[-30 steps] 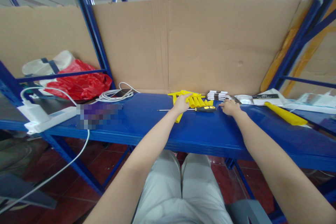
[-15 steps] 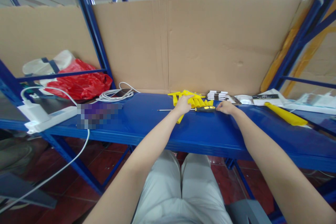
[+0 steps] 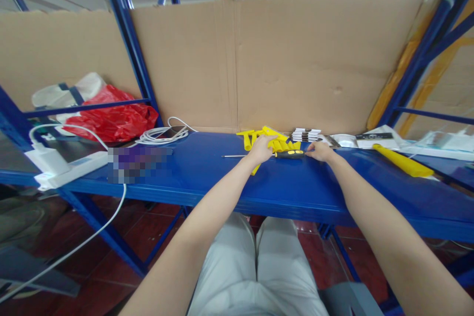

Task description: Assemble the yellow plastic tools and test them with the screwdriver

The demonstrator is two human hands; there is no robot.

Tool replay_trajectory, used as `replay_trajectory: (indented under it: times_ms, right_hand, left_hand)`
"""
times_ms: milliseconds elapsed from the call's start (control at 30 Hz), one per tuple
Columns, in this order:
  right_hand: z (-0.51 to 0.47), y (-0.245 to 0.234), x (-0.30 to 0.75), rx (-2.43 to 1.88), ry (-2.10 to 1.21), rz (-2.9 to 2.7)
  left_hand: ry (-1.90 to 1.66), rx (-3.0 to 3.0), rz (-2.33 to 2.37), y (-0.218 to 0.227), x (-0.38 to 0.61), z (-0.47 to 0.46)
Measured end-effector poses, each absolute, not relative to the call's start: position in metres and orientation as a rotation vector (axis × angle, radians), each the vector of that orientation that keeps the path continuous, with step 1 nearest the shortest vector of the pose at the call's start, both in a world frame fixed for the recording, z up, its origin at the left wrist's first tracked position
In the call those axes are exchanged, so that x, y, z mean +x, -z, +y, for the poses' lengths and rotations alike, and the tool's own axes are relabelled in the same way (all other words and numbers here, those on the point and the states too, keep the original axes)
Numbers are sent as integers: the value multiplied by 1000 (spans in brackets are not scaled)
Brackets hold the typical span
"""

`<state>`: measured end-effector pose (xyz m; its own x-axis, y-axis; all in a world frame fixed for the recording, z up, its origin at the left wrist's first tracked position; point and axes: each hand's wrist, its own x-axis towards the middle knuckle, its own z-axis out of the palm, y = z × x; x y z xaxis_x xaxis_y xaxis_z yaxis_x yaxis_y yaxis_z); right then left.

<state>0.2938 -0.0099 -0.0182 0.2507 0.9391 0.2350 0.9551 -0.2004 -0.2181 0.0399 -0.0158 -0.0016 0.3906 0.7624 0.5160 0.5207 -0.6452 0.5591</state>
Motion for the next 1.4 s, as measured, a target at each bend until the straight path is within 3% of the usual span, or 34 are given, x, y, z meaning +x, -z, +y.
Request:
replay_trajectory:
  times_ms: [567,733,833,1067,1400]
  right_hand:
    - [-11,15,282,-2224,5,-1815]
    - [-15,14,278,-2205,119,-1749]
    - [-17,8,275,-1997,128,-1653]
    - [-20,-1,243,-1336,-195,-1539]
    - [-18,5,223,-1291,-197,-1623]
  left_hand:
    - [-1098,2417,1122,4,40,-14]
    - [-1058,2510,1185,5,40,-13]
    - [-1048,2546,1196,5,40,-13]
    - [-1032,2613,1181,10,42,-10]
    - [-966,2718,1092,14,47,-11]
